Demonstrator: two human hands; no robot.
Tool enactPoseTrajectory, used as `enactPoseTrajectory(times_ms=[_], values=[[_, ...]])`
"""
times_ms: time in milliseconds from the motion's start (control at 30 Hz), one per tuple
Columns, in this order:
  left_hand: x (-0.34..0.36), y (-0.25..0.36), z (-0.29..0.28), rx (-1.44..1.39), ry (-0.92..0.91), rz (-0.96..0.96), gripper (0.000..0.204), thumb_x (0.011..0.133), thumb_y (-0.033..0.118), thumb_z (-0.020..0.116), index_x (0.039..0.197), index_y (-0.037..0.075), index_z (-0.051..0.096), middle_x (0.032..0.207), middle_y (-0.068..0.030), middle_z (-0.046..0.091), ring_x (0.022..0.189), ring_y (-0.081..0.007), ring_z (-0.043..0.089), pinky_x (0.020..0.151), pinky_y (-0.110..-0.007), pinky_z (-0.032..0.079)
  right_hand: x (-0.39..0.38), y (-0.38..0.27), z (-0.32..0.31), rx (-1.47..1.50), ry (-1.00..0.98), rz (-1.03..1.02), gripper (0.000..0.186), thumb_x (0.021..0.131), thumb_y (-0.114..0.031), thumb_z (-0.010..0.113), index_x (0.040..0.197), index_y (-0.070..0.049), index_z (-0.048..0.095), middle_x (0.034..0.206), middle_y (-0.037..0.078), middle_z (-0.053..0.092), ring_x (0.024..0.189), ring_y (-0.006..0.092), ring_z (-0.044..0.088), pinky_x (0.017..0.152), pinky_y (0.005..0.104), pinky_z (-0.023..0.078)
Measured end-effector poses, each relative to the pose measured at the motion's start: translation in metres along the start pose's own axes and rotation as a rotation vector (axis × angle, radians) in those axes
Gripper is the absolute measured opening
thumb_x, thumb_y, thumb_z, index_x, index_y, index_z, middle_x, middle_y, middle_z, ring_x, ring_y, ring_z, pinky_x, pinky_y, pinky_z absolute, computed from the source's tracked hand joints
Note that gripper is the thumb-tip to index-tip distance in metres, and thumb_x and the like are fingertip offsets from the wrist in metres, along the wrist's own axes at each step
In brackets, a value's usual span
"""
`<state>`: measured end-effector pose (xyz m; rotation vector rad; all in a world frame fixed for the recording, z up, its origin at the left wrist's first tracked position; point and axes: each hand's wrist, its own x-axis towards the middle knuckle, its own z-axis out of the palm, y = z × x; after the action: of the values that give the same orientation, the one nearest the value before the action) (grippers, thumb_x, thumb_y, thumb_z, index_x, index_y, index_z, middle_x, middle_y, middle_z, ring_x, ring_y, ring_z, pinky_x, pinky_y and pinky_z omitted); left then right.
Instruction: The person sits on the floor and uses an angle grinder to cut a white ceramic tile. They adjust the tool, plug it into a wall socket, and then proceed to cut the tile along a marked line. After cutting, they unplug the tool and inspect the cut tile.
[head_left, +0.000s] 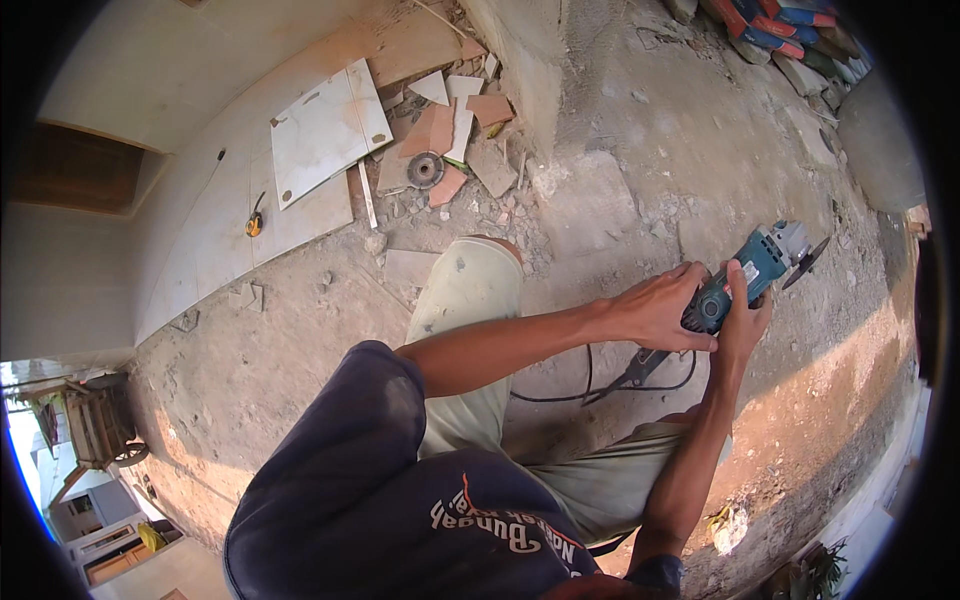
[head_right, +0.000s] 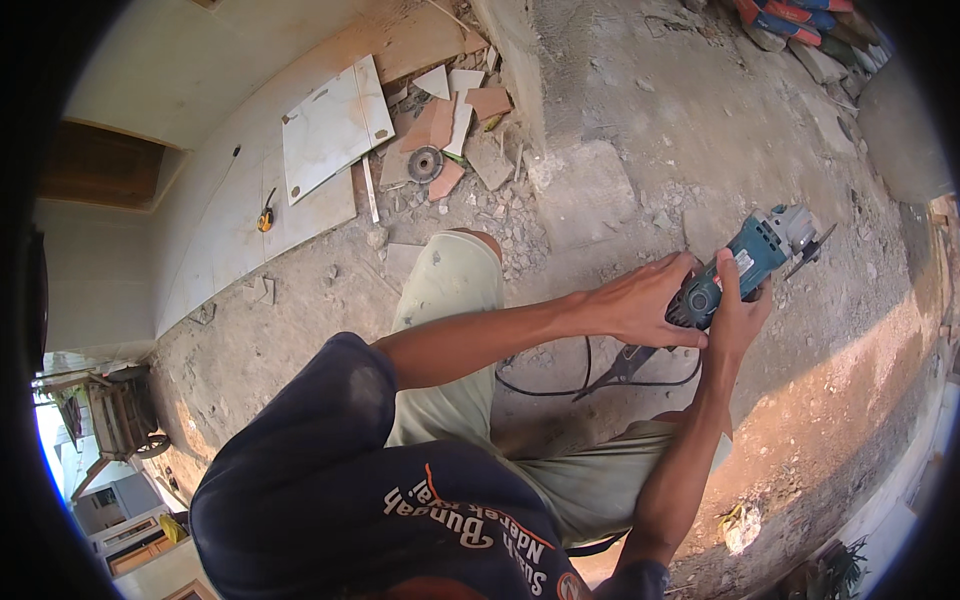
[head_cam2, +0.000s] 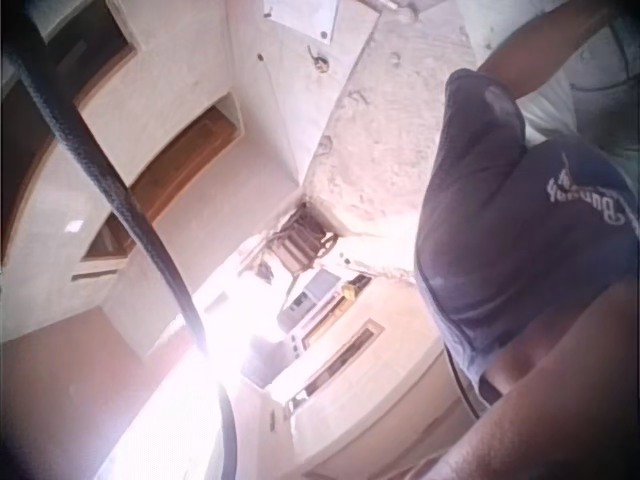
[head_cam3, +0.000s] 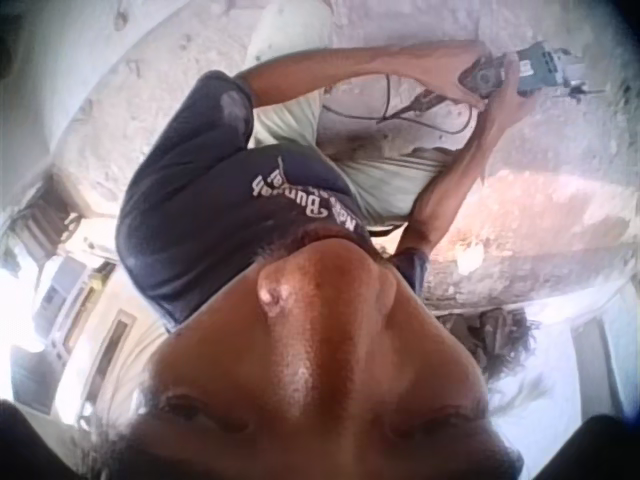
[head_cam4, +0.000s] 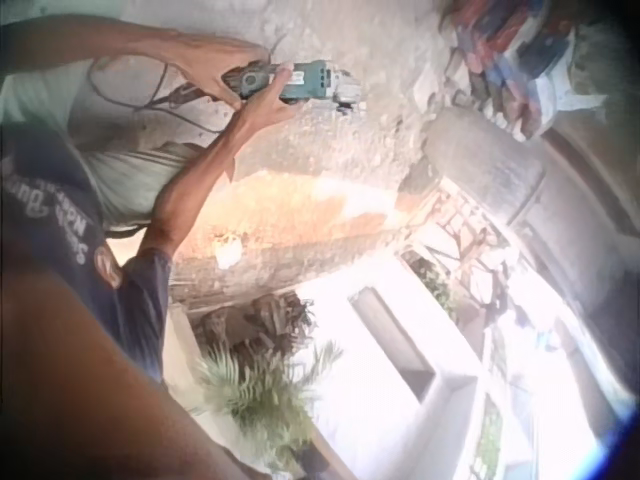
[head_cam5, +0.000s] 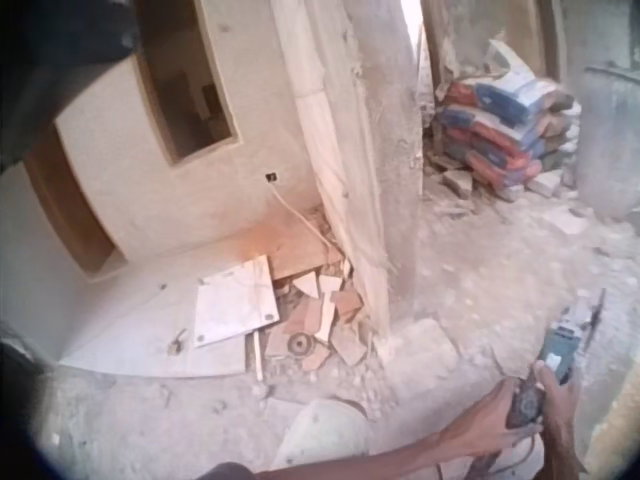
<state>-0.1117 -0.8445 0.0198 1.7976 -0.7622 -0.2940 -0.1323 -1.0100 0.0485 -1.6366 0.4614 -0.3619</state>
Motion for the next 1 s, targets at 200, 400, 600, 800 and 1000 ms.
enactPoseTrajectory(times_ms=[200, 400, 600, 800, 1000], values=[[0.022, -0.003, -0.017, -1.083, 0.082, -0.357, 0.086, 0.102, 0.077, 0.044, 0.144, 0.003, 0.048, 0.126, -0.015, 0.062, 0.114, -0.0234, 0.064, 0.095, -0.036, 0.055, -0.027, -0.021, 0.009, -0.066, -0.194, -0.067, 0.045, 0.094, -0.022, 0.082, 0.126, 0.001, 0.06, 0.104, 0.008, 0.068, 0.09, 0.015, 0.065, 0.081, 0.0294, 0.052], [0.027, -0.006, -0.002, -1.422, 0.059, -0.427, 0.088, 0.1, 0.082, 0.038, 0.137, 0.006, 0.063, 0.119, -0.0141, 0.072, 0.106, -0.0261, 0.071, 0.097, -0.044, 0.058, -0.041, -0.015, 0.024, -0.067, -0.251, -0.035, 0.061, 0.088, -0.021, 0.089, 0.124, 0.002, 0.047, 0.111, 0.015, 0.067, 0.097, 0.0165, 0.066, 0.081, 0.0303, 0.056], [0.03, 0.016, -0.035, -1.595, 0.187, -0.384, 0.092, 0.097, 0.082, 0.032, 0.14, 0.004, 0.059, 0.122, -0.0174, 0.07, 0.111, -0.0385, 0.069, 0.098, -0.059, 0.056, -0.038, -0.042, 0.001, -0.107, -0.391, -0.202, 0.045, 0.091, -0.023, 0.086, 0.123, 0.003, 0.067, 0.12, 0.015, 0.069, 0.101, 0.0214, 0.071, 0.084, 0.0396, 0.063], [0.026, -0.003, -0.049, -1.495, 0.135, -0.305, 0.085, 0.098, 0.079, 0.034, 0.13, 0.005, 0.059, 0.109, -0.0147, 0.069, 0.094, -0.0323, 0.069, 0.087, -0.053, 0.058, -0.028, -0.03, -0.019, -0.185, -0.11, -0.315, 0.022, 0.095, -0.016, 0.081, 0.102, 0.004, 0.076, 0.089, 0.009, 0.076, 0.083, 0.0149, 0.073, 0.079, 0.0318, 0.059], [0.024, 0.002, -0.046, -1.496, 0.184, -0.372, 0.076, 0.101, 0.072, 0.034, 0.134, 0.006, 0.056, 0.109, -0.0141, 0.068, 0.094, -0.0317, 0.069, 0.088, -0.053, 0.059, -0.027, -0.024, -0.019, -0.174, -0.134, -0.311, 0.024, 0.096, -0.019, 0.08, 0.106, 0.003, 0.076, 0.095, 0.01, 0.078, 0.084, 0.014, 0.073, 0.078, 0.0298, 0.058]])
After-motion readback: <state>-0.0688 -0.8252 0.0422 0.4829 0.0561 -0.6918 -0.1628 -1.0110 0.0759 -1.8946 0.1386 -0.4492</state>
